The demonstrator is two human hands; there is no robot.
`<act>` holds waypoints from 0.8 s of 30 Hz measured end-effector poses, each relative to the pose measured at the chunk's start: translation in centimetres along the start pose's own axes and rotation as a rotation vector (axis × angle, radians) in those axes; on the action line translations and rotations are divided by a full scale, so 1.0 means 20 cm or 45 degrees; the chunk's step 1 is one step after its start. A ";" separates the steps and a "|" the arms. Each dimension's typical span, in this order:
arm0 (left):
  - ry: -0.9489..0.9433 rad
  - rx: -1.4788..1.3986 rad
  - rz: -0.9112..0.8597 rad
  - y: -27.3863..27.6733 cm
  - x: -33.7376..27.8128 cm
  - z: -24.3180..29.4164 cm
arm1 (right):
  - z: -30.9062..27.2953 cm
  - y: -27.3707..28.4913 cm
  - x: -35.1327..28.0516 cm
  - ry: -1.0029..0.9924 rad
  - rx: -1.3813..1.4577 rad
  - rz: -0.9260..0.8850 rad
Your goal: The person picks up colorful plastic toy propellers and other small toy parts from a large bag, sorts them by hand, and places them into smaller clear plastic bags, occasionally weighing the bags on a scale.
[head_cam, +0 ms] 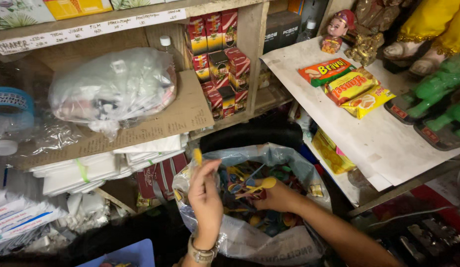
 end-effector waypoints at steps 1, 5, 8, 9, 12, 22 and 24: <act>-0.147 0.438 -0.117 -0.03 0.00 0.04 | -0.01 -0.01 -0.01 0.023 0.072 -0.020; 0.241 0.320 -0.426 -0.16 -0.02 -0.04 | 0.01 -0.01 0.00 -0.018 0.266 -0.033; 0.093 0.393 -0.675 -0.28 -0.06 0.02 | 0.06 -0.01 -0.01 -0.084 0.110 -0.045; 0.082 0.475 -0.651 -0.29 -0.06 0.02 | 0.05 -0.01 0.00 -0.034 -0.017 -0.029; -0.026 0.817 -0.722 -0.32 -0.08 0.00 | 0.02 0.00 0.00 0.011 -0.198 -0.018; 0.000 1.168 -1.128 -0.31 -0.12 -0.01 | -0.05 0.01 0.01 -0.077 -0.036 -0.078; 0.102 1.054 -1.122 -0.30 -0.10 -0.01 | -0.01 0.00 0.04 -0.008 -0.139 -0.029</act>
Point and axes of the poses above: each hand's wrist, its own x-axis towards the middle knuckle, its own y-axis out of the back of the hand, z = x × y, the point moved 7 cm from there along x, towards the middle knuckle, and after that the axes turned 9 degrees about -x, right-handed, at the moved point
